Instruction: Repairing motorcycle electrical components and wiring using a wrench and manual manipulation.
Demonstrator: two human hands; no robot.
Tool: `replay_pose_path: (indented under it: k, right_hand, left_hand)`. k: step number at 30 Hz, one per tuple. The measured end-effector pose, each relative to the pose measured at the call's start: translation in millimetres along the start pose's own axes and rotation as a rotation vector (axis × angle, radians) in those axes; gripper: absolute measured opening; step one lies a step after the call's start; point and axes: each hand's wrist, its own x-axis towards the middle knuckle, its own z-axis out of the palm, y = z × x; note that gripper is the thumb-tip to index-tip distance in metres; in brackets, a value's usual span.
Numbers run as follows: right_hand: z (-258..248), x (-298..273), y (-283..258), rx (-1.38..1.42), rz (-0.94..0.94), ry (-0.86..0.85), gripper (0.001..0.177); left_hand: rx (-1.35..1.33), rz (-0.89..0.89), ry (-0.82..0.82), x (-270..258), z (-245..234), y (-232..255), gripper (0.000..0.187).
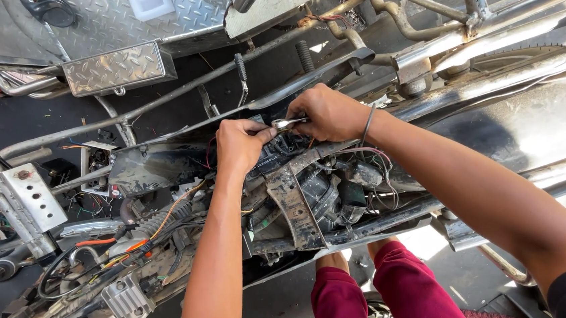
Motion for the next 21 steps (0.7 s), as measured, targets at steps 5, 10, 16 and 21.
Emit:
replay_pose_path:
  k: [5, 10, 16, 21]
  right_hand:
    - [17, 9, 13, 0.072, 0.008, -0.048, 0.015]
    - [20, 21, 7, 0.080, 0.033, -0.090, 0.013]
    - [26, 26, 7, 0.080, 0.094, -0.099, 0.018]
    - [33, 31, 15, -0.024, 0.122, -0.076, 0.022]
  left_hand:
    - [-0.012, 0.052, -0.045, -5, -4, 1, 0.020]
    - [-0.036, 0.084, -0.105, -3, -8, -2, 0.021]
    - [-0.092, 0.116, -0.107, 17, -4, -20, 0.020]
    - [-0.086, 0.266, -0.125, 14, -10, -25, 0.018]
